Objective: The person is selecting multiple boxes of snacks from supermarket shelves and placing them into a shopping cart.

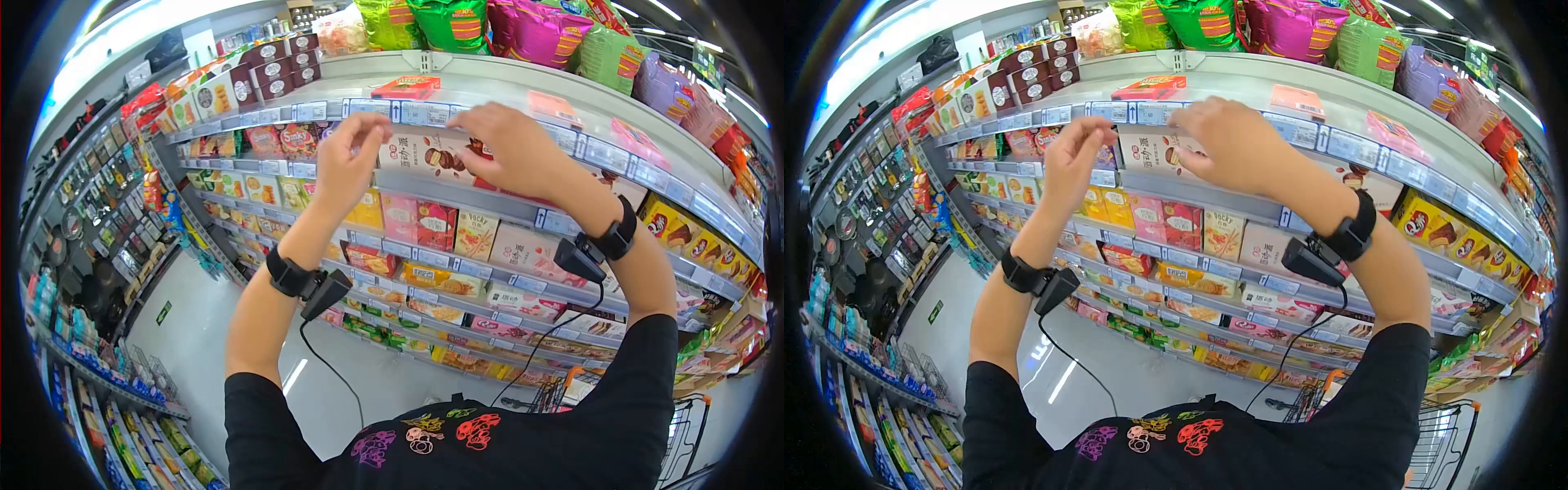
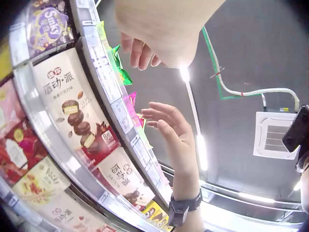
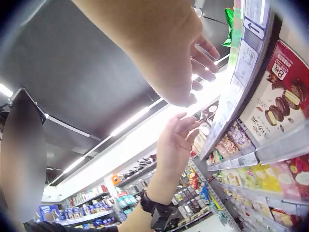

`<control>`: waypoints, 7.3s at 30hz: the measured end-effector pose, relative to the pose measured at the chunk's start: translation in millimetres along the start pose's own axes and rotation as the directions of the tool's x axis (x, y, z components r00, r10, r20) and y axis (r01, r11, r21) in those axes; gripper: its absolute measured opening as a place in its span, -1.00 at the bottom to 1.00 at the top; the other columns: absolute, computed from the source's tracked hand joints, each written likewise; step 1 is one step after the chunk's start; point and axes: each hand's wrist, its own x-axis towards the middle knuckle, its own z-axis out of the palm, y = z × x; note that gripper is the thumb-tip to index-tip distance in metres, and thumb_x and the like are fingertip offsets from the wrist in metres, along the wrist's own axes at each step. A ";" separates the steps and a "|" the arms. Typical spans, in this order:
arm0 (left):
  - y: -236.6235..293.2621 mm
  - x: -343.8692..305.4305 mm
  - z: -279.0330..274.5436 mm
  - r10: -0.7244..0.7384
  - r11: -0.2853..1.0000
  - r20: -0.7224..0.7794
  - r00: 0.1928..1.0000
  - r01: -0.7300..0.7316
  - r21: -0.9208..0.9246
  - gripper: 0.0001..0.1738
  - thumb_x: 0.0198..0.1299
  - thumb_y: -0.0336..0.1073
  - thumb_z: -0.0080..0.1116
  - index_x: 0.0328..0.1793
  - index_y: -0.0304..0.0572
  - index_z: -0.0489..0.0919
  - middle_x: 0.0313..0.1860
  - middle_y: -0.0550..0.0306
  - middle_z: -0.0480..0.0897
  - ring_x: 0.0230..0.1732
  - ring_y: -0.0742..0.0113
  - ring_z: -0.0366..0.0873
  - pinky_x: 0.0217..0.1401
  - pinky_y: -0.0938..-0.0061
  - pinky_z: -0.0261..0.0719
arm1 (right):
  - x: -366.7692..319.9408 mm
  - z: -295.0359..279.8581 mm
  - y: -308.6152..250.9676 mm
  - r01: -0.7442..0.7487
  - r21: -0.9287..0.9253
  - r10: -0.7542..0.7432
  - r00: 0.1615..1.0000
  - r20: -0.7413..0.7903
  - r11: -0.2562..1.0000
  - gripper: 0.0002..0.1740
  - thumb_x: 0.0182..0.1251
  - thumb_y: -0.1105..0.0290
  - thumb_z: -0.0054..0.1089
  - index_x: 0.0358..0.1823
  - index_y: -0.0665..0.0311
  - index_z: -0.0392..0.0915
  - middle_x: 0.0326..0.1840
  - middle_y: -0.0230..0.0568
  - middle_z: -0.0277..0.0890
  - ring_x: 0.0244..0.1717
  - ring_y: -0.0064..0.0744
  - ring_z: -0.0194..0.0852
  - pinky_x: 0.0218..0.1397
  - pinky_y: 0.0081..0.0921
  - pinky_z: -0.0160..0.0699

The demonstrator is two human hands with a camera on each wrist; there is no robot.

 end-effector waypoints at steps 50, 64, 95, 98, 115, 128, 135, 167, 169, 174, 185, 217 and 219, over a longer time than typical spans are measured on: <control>-35.7 37.4 33.0 0.332 0.152 0.425 0.842 0.397 -0.905 -0.09 0.20 0.25 -0.33 0.47 -0.21 -0.24 0.49 -0.03 -0.19 0.48 0.10 -0.16 0.45 0.18 -0.17 | 47.6 29.6 -99.5 -0.086 0.996 0.961 0.275 0.014 0.010 -0.66 0.20 0.48 -0.04 0.02 0.43 0.35 -0.11 -0.25 0.49 -0.19 -0.58 0.48 -0.05 -0.63 0.43; 115.9 -132.3 26.2 0.305 0.093 0.789 0.533 0.808 -0.582 -0.28 0.34 0.07 -0.43 0.46 -0.29 -0.13 0.49 0.07 -0.11 0.47 0.28 -0.11 0.45 0.33 -0.17 | -90.1 -68.4 -283.4 0.040 0.972 0.966 -0.108 0.235 -0.232 -0.72 0.28 0.40 -0.09 -0.11 0.48 0.42 -0.14 -0.09 0.52 -0.12 -0.37 0.53 -0.01 -0.44 0.54; 416.1 -436.7 210.2 0.565 0.079 0.794 -0.223 0.973 0.217 -0.41 0.35 -0.12 -0.27 0.40 -0.30 0.06 0.30 0.06 0.25 0.32 0.33 0.14 0.40 0.36 -0.04 | -441.9 -221.1 -517.1 0.195 0.981 0.617 -0.771 0.160 -0.010 -0.66 0.31 0.39 -0.23 -0.05 0.54 0.34 -0.03 0.01 0.44 -0.01 -0.25 0.48 0.12 -0.36 0.48; 427.5 -446.4 263.9 0.543 0.077 0.794 -0.272 0.958 0.275 -0.38 0.33 -0.12 -0.23 0.41 -0.29 0.04 0.28 0.09 0.27 0.30 0.36 0.16 0.37 0.41 -0.02 | -492.0 -226.6 -489.2 0.254 0.967 0.588 -0.779 0.217 -0.019 -0.66 0.29 0.40 -0.23 -0.07 0.57 0.34 -0.03 0.02 0.44 -0.02 -0.23 0.48 0.11 -0.36 0.49; 434.7 -495.4 451.3 0.162 -0.209 0.862 -0.481 0.836 0.507 -0.65 0.11 -0.13 0.03 -0.03 -0.13 0.38 -0.08 0.23 0.43 0.05 0.37 0.32 0.11 0.36 0.28 | -717.6 -202.6 -381.7 0.083 0.949 0.732 -0.618 0.288 -0.303 -0.41 0.14 0.56 -0.12 0.27 0.42 0.11 0.13 -0.06 0.32 0.07 -0.33 0.42 0.08 -0.39 0.47; 489.4 -604.3 632.0 -0.213 -0.093 0.929 -0.303 0.953 0.289 -0.71 0.18 -0.15 -0.07 0.03 0.11 0.35 -0.01 0.32 0.44 0.01 0.33 0.35 0.02 0.31 0.31 | -954.8 -173.0 -273.3 -0.756 0.423 0.863 -0.477 0.168 -0.500 -0.31 0.04 0.36 0.06 0.29 0.17 0.14 0.17 0.17 0.29 0.19 0.05 0.26 0.21 -0.29 0.27; 490.4 -663.2 680.3 -0.243 0.017 0.951 -0.190 0.980 0.200 -0.54 0.24 -0.07 -0.12 0.27 0.19 0.19 0.17 0.33 0.37 0.19 0.35 0.33 0.09 0.14 0.34 | -1005.9 -152.7 -262.7 -0.760 0.444 0.879 -0.433 0.200 -0.475 -0.25 0.06 0.40 0.01 0.34 0.22 0.00 0.02 0.16 0.41 0.08 0.12 0.37 0.10 -0.24 0.38; 400.4 -664.3 416.3 -0.628 0.152 0.777 0.045 0.986 0.066 -0.64 0.22 -0.16 -0.10 0.09 -0.11 0.43 -0.14 0.20 0.58 -0.13 0.43 0.50 -0.12 0.53 0.39 | -788.0 -72.0 -330.0 -0.952 0.155 0.965 0.260 -0.041 0.263 -0.39 -0.11 0.34 0.17 0.08 0.29 0.30 0.04 0.03 0.32 0.10 0.06 0.20 0.19 -0.10 0.11; 384.6 -669.8 365.0 -0.726 -0.010 0.686 -0.033 0.999 0.038 -0.67 0.22 -0.18 -0.13 0.05 -0.09 0.45 -0.16 0.20 0.58 -0.12 0.41 0.52 -0.10 0.50 0.41 | -747.6 -49.4 -355.2 -0.913 0.228 0.932 0.358 0.047 0.339 -0.42 -0.10 0.33 0.16 0.06 0.27 0.31 0.02 0.00 0.33 0.09 0.05 0.21 0.15 -0.10 0.15; 365.1 -661.9 247.8 -0.820 -0.182 0.569 -0.056 0.969 -0.166 -0.71 0.23 -0.20 -0.19 0.00 -0.05 0.46 -0.18 0.22 0.57 -0.13 0.40 0.51 -0.07 0.46 0.42 | -651.8 6.8 -416.8 -0.805 0.446 0.819 0.525 0.233 0.390 -0.52 -0.03 0.34 0.12 0.01 0.25 0.36 -0.01 -0.03 0.39 0.06 0.02 0.27 0.11 -0.13 0.20; 266.0 -660.1 162.5 -0.901 -0.124 0.433 0.025 0.942 -0.312 -0.70 0.25 -0.17 -0.15 0.01 -0.12 0.44 -0.20 0.19 0.57 -0.19 0.41 0.52 -0.13 0.47 0.41 | -528.9 52.2 -351.8 -0.644 0.636 0.323 0.765 0.558 0.425 -0.63 0.11 0.36 0.07 -0.02 0.29 0.44 -0.11 -0.10 0.53 -0.04 -0.23 0.50 0.04 -0.38 0.44; 31.2 81.4 144.4 0.288 0.894 0.186 0.939 -0.333 0.300 -0.66 0.21 -0.14 -0.13 -0.12 -0.25 0.51 -0.30 -0.10 0.62 -0.14 -0.06 0.54 0.02 0.21 0.38 | -100.7 -53.0 102.0 -0.499 -0.060 0.439 0.807 -0.394 0.864 -0.65 0.18 0.23 -0.02 -0.09 0.29 0.45 -0.18 -0.08 0.53 -0.05 -0.10 0.42 0.07 -0.29 0.33; 22.7 97.4 155.4 0.197 0.877 0.257 0.946 -0.287 0.386 -0.59 0.25 -0.05 -0.20 -0.11 -0.22 0.51 -0.30 -0.12 0.62 -0.14 -0.09 0.53 0.05 0.15 0.34 | -87.5 -39.0 115.3 -0.534 -0.114 0.463 0.806 -0.370 0.838 -0.61 0.20 0.14 -0.04 -0.08 0.27 0.46 -0.20 -0.06 0.53 -0.08 -0.08 0.44 0.06 -0.27 0.33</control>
